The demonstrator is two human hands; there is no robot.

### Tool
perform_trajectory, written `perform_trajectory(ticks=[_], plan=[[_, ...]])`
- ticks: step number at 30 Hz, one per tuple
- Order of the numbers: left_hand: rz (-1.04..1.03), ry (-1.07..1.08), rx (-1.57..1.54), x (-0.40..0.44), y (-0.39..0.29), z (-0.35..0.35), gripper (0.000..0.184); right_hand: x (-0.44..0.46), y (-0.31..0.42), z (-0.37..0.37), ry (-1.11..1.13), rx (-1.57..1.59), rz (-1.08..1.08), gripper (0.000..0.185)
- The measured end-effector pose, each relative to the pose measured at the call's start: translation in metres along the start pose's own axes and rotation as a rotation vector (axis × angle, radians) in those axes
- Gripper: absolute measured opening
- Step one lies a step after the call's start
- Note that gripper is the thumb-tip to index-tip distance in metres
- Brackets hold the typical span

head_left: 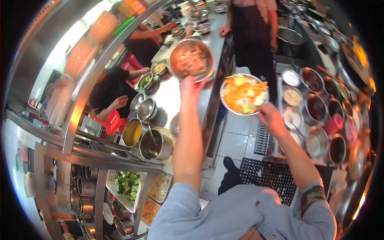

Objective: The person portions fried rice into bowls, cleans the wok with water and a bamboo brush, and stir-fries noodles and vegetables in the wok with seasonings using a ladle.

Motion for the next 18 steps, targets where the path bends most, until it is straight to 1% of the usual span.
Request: perform_trajectory(ticks=[1,2,3,4,5,6,7,8,9,11,13,14,15,17,18], plan=[[0.013,0.051,0.003,-0.044,0.018,-0.033,0.054,-0.018,0.002,0.049,-0.036,-0.042,0.002,0.018],[0.155,0.156,0.039,-0.049,0.076,-0.084,0.054,-0.050,0.002,0.118,-0.088,-0.163,-0.092,0.019],[0.161,0.165,0.067,-0.109,0.097,-0.132,0.043,-0.070,0.003,0.166,-0.161,-0.293,-0.107,0.020],[0.223,0.318,0.033,-0.089,0.144,-0.150,0.028,-0.083,-0.004,0.205,-0.109,-0.355,-0.211,0.021],[0.219,0.439,0.103,-0.092,0.152,-0.158,0.022,-0.088,-0.010,0.235,-0.146,-0.409,-0.227,0.023],[0.206,0.563,0.171,-0.100,0.158,-0.164,0.021,-0.087,-0.018,0.257,-0.142,-0.299,-0.139,0.025],[0.219,0.397,0.232,-0.171,0.137,-0.177,0.028,-0.097,-0.038,0.273,-0.213,-0.260,-0.088,0.025],[0.214,0.408,0.168,-0.206,0.151,-0.197,0.034,-0.101,-0.020,0.323,-0.212,-0.279,-0.078,0.025],[0.267,0.448,0.147,-0.248,0.179,-0.235,0.036,-0.116,-0.014,0.384,-0.214,-0.324,-0.130,0.026],[0.380,0.778,0.407,-0.335,0.291,-0.341,0.040,-0.192,-0.020,0.509,-0.410,-0.519,-0.214,0.026],[0.576,0.944,0.339,-0.522,0.377,-0.447,0.040,-0.285,-0.027,0.624,-0.616,-0.755,-0.426,0.025],[0.635,1.041,0.356,-0.540,0.429,-0.478,0.043,-0.302,-0.029,0.650,-0.692,-0.729,-0.507,0.024],[0.693,1.138,0.373,-0.551,0.480,-0.508,0.047,-0.317,-0.044,0.668,-0.744,-0.665,-0.649,0.025],[0.360,1.248,0.483,-0.653,0.443,-0.511,0.059,-0.349,-0.068,0.694,-0.949,-0.476,-0.772,0.030],[0.346,1.295,0.471,-0.686,0.446,-0.513,0.063,-0.361,-0.069,0.703,-1.041,-0.386,-0.886,0.033]])
Point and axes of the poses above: each hand's wrist, its own x-axis towards the middle knuckle, its own z-axis out of the back of the hand, y = z × x, the point moved 2 cm from there along x, towards the middle knuckle, and after that the axes turned 12 degrees about -y, right-handed, at the moved point
